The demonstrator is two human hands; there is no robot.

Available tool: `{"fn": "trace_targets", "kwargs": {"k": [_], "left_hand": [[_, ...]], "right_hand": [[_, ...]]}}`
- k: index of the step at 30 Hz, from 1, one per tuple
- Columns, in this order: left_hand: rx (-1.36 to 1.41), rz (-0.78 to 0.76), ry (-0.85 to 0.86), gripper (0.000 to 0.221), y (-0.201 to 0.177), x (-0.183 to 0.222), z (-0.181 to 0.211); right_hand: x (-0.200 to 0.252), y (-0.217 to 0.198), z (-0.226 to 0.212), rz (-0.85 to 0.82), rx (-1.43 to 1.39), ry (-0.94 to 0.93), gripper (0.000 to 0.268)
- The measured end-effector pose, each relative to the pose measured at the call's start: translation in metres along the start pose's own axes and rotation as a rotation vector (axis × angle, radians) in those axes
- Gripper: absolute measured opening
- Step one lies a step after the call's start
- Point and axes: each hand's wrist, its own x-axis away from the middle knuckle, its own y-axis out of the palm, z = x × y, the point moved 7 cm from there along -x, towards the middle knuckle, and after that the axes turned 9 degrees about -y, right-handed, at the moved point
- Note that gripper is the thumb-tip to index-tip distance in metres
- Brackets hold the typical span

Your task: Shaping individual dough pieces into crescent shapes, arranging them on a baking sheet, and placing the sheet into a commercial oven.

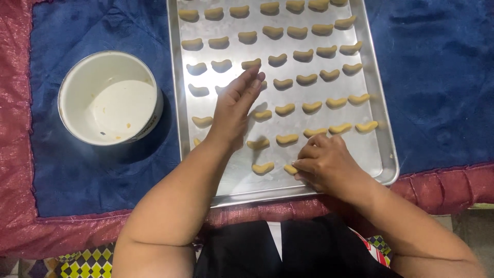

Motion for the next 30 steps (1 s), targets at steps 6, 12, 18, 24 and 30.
{"fn": "trace_targets", "kwargs": {"k": [6,12,18,24,30], "left_hand": [[-0.023,0.017,0.008,0.064,-0.009,0.000,-0.003],[-0.055,-0.010,0.039,0.061,-0.007,0.000,-0.001],[-0.085,-0.041,0.047,0.060,-0.004,-0.003,-0.005],[-0.065,-0.005,0.034,0.060,-0.010,-0.003,-0.006],[-0.087,-0.009,0.014,0.059,-0.005,-0.002,-0.004]], "right_hand": [[-0.011,-0.005,0.002,-0.035,0.064,0.014,0.004],[-0.005,-0.017,0.018,-0.129,0.002,0.119,0.025],[0.009,-0.026,0.034,-0.050,-0.028,0.172,0.018],[-0.022,0.001,-0.012,0.100,0.014,-0.104,0.016],[-0.043,0.031,-0.038,0.117,0.089,-0.189,0.003]]}}
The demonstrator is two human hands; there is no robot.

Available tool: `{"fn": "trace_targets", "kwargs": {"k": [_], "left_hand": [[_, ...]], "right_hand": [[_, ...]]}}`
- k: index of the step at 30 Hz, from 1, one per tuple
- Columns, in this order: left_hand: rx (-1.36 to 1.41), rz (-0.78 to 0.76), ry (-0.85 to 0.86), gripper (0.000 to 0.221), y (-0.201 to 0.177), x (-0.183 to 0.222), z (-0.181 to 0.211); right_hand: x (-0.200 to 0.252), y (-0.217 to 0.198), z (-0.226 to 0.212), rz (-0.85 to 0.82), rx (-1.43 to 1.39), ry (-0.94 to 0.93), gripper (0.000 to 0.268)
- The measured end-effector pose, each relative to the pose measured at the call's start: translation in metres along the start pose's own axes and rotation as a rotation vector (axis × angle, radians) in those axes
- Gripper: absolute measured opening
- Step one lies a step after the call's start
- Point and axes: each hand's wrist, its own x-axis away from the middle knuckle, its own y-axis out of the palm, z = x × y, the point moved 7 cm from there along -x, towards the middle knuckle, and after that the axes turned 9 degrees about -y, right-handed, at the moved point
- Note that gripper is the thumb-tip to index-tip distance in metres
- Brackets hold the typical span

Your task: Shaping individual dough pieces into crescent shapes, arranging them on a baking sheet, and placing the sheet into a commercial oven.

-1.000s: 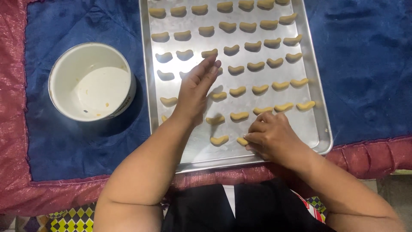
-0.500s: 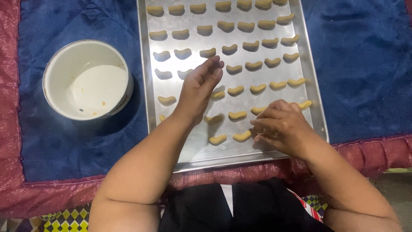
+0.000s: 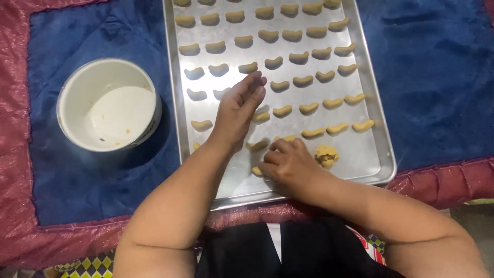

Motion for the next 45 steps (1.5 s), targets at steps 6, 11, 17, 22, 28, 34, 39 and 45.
{"fn": "trace_targets", "kwargs": {"k": [6,11,17,22,28,34,39,45], "left_hand": [[-0.016,-0.009,-0.011,0.059,0.000,-0.001,0.000],[-0.004,-0.012,-0.034,0.061,-0.002,-0.002,-0.002],[-0.022,-0.020,-0.057,0.062,0.000,-0.002,-0.001],[-0.051,-0.027,-0.050,0.061,0.004,0.000,0.000],[-0.083,-0.028,-0.040,0.063,0.003,0.000,-0.002],[-0.084,-0.021,-0.043,0.061,0.003,0.000,-0.004],[-0.146,-0.013,-0.041,0.059,0.002,0.000,-0.003],[-0.105,-0.003,-0.028,0.057,0.001,0.002,-0.001]], "right_hand": [[-0.006,0.003,-0.010,0.029,-0.084,0.006,0.005],[0.001,-0.017,0.005,0.009,-0.146,0.020,0.005],[0.062,-0.063,0.064,-0.098,-0.305,0.309,0.023],[0.086,-0.059,0.068,-0.225,-0.331,0.463,0.038],[0.110,-0.058,0.080,-0.104,-0.261,0.546,0.028],[0.117,-0.074,0.084,-0.078,-0.299,0.652,0.030],[0.122,-0.064,0.086,-0.075,-0.237,0.694,0.019],[0.119,-0.073,0.088,0.027,-0.328,0.758,0.013]]}}
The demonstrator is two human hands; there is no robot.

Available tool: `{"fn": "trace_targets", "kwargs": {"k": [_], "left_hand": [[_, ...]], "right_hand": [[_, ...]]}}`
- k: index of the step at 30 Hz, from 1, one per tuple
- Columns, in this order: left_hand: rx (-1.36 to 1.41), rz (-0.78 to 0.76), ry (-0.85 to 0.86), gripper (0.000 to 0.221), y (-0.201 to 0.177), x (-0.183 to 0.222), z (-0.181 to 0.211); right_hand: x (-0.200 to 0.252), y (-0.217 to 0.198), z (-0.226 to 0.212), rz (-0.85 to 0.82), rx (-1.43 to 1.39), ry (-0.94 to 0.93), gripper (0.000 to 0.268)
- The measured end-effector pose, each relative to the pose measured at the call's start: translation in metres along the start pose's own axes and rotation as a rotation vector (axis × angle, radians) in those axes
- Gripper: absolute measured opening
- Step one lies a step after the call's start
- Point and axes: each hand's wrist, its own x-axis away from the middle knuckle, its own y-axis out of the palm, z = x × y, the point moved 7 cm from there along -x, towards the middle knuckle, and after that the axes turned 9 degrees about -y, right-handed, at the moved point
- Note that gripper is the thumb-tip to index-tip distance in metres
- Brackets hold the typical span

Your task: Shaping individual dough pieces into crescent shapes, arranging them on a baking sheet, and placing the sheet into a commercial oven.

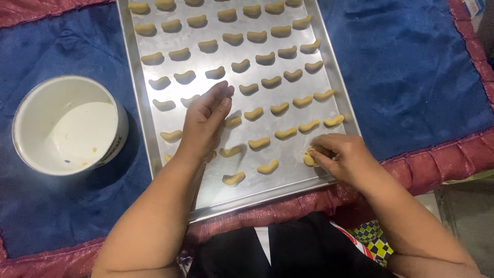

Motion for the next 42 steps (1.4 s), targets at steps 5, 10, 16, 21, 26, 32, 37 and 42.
{"fn": "trace_targets", "kwargs": {"k": [5,10,16,21,26,32,37,42], "left_hand": [[-0.007,-0.025,0.027,0.057,0.001,-0.002,-0.004],[-0.014,-0.036,0.030,0.057,0.003,0.000,-0.003],[-0.046,-0.040,0.023,0.058,0.005,0.001,0.000],[-0.070,-0.038,0.033,0.059,0.005,0.002,0.001],[-0.114,-0.052,0.052,0.059,0.007,0.003,0.002],[-0.110,-0.054,0.027,0.060,0.009,0.005,0.006],[-0.096,-0.047,-0.002,0.061,0.010,0.005,0.006],[-0.112,-0.047,-0.005,0.062,0.011,0.008,0.009]], "right_hand": [[0.003,-0.001,0.008,0.008,-0.089,0.076,0.013],[0.004,-0.006,0.017,-0.037,-0.177,0.152,0.022],[0.006,-0.009,0.008,-0.177,-0.219,0.040,0.037],[0.011,-0.008,0.019,-0.039,-0.110,0.007,0.021],[0.019,-0.004,0.028,-0.007,0.052,-0.013,0.020],[0.018,-0.016,0.015,-0.029,-0.286,0.154,0.043],[0.008,0.001,0.004,-0.214,-0.617,0.189,0.049],[-0.001,0.027,-0.005,-0.227,-0.254,0.063,0.032]]}}
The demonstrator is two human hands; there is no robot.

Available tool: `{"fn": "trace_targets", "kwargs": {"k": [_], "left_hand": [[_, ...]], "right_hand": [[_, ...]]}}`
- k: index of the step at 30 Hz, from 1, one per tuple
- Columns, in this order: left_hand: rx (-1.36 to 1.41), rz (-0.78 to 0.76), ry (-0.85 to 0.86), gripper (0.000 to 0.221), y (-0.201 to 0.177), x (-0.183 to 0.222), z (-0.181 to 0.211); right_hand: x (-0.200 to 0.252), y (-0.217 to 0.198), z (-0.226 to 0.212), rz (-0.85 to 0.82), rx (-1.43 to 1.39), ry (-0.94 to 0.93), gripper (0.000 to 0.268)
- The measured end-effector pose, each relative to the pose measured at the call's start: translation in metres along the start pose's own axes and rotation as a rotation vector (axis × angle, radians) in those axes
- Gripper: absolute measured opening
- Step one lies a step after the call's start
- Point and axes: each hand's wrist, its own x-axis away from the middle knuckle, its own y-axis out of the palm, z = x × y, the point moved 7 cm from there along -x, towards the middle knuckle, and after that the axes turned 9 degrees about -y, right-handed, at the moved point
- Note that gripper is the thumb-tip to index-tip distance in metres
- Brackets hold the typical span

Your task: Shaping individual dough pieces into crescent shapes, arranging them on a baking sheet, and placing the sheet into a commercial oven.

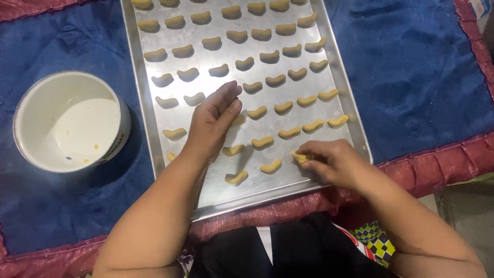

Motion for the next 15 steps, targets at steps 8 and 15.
{"fn": "trace_targets", "kwargs": {"k": [8,15], "left_hand": [[-0.006,-0.002,0.024,0.061,0.001,-0.002,-0.002],[0.010,-0.008,-0.007,0.061,0.000,-0.005,-0.006]], "right_hand": [[-0.002,0.017,-0.013,0.067,0.622,-0.057,0.013],[-0.004,0.011,-0.014,0.094,0.555,-0.180,0.021]]}}
